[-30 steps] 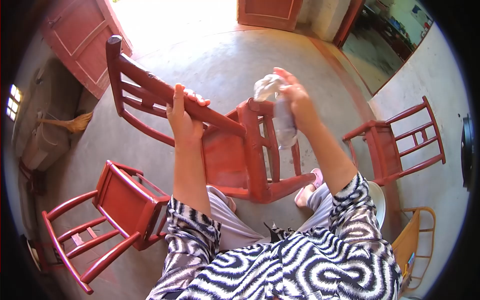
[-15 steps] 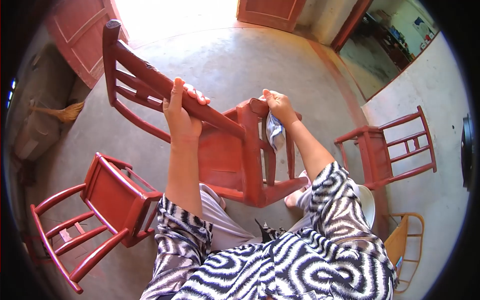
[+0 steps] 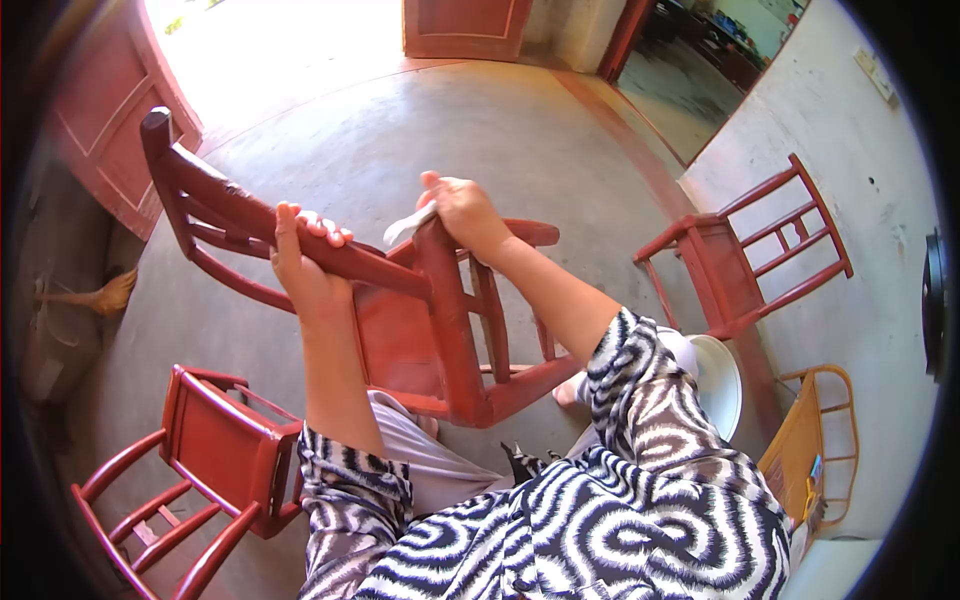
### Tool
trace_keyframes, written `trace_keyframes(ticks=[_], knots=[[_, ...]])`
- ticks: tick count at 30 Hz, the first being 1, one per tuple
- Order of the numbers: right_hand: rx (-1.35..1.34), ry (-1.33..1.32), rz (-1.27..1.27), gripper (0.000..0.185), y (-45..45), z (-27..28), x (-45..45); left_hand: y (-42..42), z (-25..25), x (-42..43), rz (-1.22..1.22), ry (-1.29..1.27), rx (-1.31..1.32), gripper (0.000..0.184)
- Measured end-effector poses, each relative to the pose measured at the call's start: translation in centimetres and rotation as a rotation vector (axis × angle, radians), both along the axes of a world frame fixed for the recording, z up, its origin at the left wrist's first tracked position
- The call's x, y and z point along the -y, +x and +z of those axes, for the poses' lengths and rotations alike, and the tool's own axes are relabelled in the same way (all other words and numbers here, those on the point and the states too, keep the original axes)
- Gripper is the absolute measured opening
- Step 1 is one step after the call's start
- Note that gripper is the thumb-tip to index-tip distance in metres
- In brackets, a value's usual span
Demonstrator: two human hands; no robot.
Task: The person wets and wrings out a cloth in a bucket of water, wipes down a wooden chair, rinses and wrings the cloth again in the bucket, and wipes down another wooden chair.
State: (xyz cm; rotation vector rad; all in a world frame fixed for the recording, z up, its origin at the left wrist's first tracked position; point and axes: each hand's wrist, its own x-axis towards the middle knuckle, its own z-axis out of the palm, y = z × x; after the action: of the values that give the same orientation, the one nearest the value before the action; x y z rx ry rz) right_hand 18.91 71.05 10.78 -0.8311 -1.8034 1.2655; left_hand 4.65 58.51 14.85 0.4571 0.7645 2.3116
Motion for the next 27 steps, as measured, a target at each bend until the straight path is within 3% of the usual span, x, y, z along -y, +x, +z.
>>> trace_keyframes(ticks=[5, 8, 10, 11, 15, 17, 19, 23, 25, 27], knots=[[0.114, 0.082, 0.159, 0.043, 1.0, -1.1, -0.5, -1.0, -0.6, 0.9, -0.082, 0.034, -0.027, 0.020], [0.304, 0.060, 0.018, 0.039, 4.2, -4.2, -3.3, -1.3, -0.4, 0.9, -0.095, 0.025, -0.040, 0.019], [0.368, 0.217, -0.073, 0.037, 6.7, -8.1, -5.9, -1.6, -0.7, 1.0, -0.092, 0.033, -0.033, 0.019], [0.425, 0.112, -0.129, 0.037, 7.9, -9.3, -7.1, -1.6, -0.7, 0.9, -0.093, 0.027, -0.033, 0.019], [0.369, -0.076, -0.215, 0.036, 9.3, -11.6, -8.8, -1.4, -0.7, 0.3, -0.118, 0.056, -0.034, 0.021], [0.377, 0.027, -0.303, 0.042, 9.6, -14.4, -10.5, -1.3, -0.6, 0.1, -0.125, 0.060, -0.059, 0.022], [0.543, 0.156, -0.452, 0.049, 10.4, -14.7, -11.2, -1.2, -0.8, 0.1, -0.165, 0.082, -0.081, 0.025], [0.839, 0.099, -0.650, 0.059, 12.4, -11.3, -10.6, -1.1, -1.0, 0.4, -0.185, 0.138, -0.034, 0.024], [0.629, -0.092, -0.810, 0.062, 13.4, -10.8, -12.4, -1.4, -1.1, 0.3, -0.171, 0.136, -0.017, 0.023], [-0.101, -0.453, -0.765, 0.055, 11.6, -9.3, -14.4, -1.7, -1.3, 0.3, -0.165, 0.137, 0.001, 0.022]])
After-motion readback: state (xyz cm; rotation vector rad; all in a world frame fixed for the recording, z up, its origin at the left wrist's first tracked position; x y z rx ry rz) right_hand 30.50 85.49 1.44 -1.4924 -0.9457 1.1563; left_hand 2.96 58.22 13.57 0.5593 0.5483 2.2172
